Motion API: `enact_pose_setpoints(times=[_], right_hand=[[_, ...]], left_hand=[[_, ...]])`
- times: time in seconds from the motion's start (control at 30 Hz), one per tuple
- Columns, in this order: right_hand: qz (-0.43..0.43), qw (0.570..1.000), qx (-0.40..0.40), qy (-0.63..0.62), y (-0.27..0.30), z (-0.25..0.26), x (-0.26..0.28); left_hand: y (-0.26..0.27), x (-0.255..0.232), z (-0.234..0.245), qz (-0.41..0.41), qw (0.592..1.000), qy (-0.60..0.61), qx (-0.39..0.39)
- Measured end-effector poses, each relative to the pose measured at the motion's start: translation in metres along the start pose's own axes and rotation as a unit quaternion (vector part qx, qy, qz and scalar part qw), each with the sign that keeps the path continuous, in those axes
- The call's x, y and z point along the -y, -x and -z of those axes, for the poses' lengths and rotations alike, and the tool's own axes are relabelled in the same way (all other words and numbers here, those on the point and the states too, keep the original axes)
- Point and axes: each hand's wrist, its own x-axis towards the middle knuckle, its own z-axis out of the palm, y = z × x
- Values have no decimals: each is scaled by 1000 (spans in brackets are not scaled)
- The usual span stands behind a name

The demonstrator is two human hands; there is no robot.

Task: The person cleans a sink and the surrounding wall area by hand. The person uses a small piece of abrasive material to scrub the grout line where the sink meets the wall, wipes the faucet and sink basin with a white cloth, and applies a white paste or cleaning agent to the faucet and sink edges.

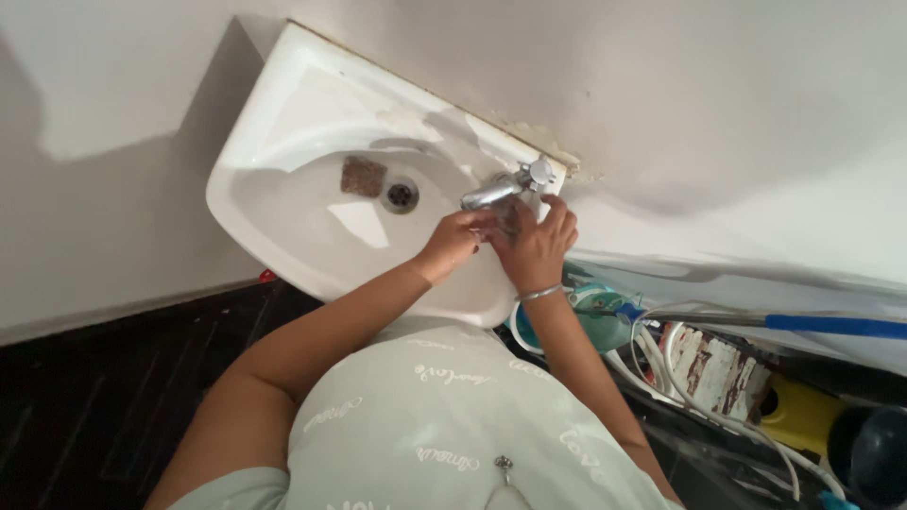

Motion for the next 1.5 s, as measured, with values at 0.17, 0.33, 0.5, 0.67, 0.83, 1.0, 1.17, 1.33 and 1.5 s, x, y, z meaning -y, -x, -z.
enact_pose_setpoints(times=[0.17, 0.33, 0.5, 0.67, 0.83, 1.0, 1.17, 1.33, 1.5], right_hand=[[-76, 994, -4, 73, -11, -17, -29], [2, 997, 29, -65, -33, -17, -71], [127, 970, 163, -130, -60, -9, -90], [130, 957, 218, -139, -82, -7, -85], [120, 943, 297, -87, -101, -22, -87], [12, 898, 388, -210, -98, -13, -114], [-91, 868, 404, -275, -96, -48, -116], [-132, 787, 459, -389, -121, -75, -111], [-281, 678, 462, -497, -126, -51, -104]], left_hand=[[-3, 5, 12, -29, 995, -101, 0], [-13, 25, 50, 55, 995, -80, -37], [-26, 47, 77, -12, 997, 62, -40], [-19, 11, 62, 48, 991, -86, -85], [-15, -1, 54, 42, 993, -98, -46], [-13, -14, 66, -41, 992, -115, -32], [-24, -79, 56, -124, 955, -269, -10], [-48, -138, 35, -148, 922, -348, 86], [-80, -130, 19, -311, 850, -406, 125]])
